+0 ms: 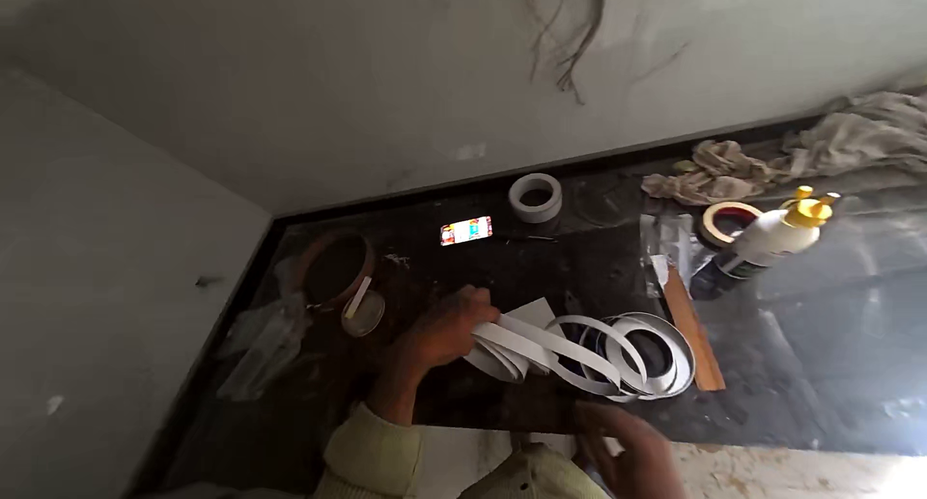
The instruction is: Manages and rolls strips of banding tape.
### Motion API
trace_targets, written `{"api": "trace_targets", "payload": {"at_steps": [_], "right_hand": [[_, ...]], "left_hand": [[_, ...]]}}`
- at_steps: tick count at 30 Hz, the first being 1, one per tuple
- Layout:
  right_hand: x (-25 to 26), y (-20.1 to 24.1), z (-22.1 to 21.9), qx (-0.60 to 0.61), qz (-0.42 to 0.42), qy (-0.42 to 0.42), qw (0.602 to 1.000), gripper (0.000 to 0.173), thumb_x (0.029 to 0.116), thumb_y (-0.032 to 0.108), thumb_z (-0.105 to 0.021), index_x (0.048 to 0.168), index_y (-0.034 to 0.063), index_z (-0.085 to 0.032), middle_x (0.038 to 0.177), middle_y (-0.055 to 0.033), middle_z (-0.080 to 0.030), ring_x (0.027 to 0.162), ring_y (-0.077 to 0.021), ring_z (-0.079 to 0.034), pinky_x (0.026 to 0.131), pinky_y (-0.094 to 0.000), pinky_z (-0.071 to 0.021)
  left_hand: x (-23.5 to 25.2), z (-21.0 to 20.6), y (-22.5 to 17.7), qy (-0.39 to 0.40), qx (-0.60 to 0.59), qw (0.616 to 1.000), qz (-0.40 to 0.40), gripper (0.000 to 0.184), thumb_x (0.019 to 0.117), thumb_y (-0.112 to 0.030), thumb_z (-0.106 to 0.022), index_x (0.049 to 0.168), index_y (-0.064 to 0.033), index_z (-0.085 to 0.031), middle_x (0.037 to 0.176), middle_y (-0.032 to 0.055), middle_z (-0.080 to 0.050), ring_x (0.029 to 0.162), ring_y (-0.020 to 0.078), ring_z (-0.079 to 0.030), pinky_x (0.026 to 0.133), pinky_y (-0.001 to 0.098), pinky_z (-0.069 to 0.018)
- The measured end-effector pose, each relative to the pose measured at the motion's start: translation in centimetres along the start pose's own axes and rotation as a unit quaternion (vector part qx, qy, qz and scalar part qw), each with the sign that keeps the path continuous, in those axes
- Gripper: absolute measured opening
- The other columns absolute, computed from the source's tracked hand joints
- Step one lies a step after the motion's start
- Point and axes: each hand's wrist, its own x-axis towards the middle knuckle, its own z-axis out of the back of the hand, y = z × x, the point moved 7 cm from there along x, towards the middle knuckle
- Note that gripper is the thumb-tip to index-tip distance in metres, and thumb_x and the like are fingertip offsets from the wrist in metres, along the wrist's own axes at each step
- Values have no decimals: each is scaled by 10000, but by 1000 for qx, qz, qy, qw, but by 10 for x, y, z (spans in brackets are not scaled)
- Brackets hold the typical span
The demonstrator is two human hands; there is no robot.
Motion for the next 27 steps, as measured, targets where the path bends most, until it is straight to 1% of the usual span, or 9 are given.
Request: {"api": "trace_targets", "payload": {"at_steps": [2, 4, 6, 8, 11, 16, 20, 24, 27], "right_hand": [[23, 14, 49, 11, 61, -141, 988, 223, 971, 201, -608, 1044, 67, -770, 915, -66, -759, 829, -185, -735, 739, -419, -620], [70, 27, 73, 6, 80, -141, 987, 251, 984, 233, -595, 1071, 69, -765, 978, -69, -756, 884, -194, -734, 771, -433, -622], [116, 33, 52, -4, 47, 21, 999, 289, 1008, 309, -598, 1177, 125, -743, 1089, -49, -742, 966, -208, -720, 849, -487, -598], [139, 33, -1, 7, 7, 242, 970, 325, 1049, 351, -565, 1261, 143, -695, 1094, -59, -734, 984, -225, -715, 896, -510, -582], [137, 23, -66, 54, -15, 401, 914, 347, 1070, 326, -515, 1158, 45, -697, 995, -148, -698, 930, -279, -674, 877, -515, -530], [136, -1, -95, 55, -52, 386, 919, 339, 1055, 354, -555, 1046, 63, -729, 923, -106, -697, 867, -231, -664, 834, -475, -530], [154, -33, -102, -7, -89, 378, 922, 326, 1051, 318, -570, 1041, 31, -725, 937, -169, -699, 882, -323, -673, 829, -567, -524], [161, -80, -98, -25, -127, 303, 944, 321, 1057, 329, -563, 1185, 67, -696, 940, -128, -737, 878, -320, -708, 836, -580, -550], [157, -81, -93, -70, -122, 294, 945, 326, 1040, 380, -577, 1226, 143, -699, 972, -120, -738, 907, -332, -709, 825, -600, -546]], "left_hand": [[-5, -7, -5, 5, 5, 1000, -2, 323, 741, 109, -763, 991, -96, -761, 1077, 100, -646, 1073, 307, -598, 917, 476, -530], [-8, -14, -9, 8, 6, 1000, 10, 300, 761, 91, -760, 983, -110, -763, 1075, 87, -646, 1067, 298, -600, 897, 481, -540], [-10, -23, -8, -1, 6, 1000, 15, 268, 776, 64, -756, 968, -122, -760, 1063, 81, -651, 1054, 297, -609, 860, 496, -548], [-8, -30, -9, -4, -1, 1000, 21, 274, 781, 70, -748, 987, -110, -761, 1083, 94, -655, 1080, 309, -605, 887, 503, -538], [-5, -32, -8, 17, -12, 998, 54, 335, 804, 95, -706, 1061, -110, -766, 1159, 118, -646, 1167, 330, -577, 984, 519, -498], [-8, -41, 1, 90, -18, 989, 118, 382, 833, 69, -718, 1175, -99, -739, 1309, 142, -594, 1266, 367, -533, 1001, 555, -498], [-11, -24, 30, -11, -55, 993, 102, 397, 776, 126, -741, 1140, -32, -744, 1393, 156, -598, 1337, 356, -522, 1105, 541, -440], [-32, -3, 97, -73, -175, 966, 178, 262, 876, 81, -693, 1136, 47, -688, 1112, 217, -694, 1053, 335, -667, 966, 537, -519], [-60, -20, 162, -124, -337, 881, 307, 419, 887, 110, -632, 1296, 25, -599, 1105, 211, -671, 901, 287, -674, 822, 483, -573]]}}
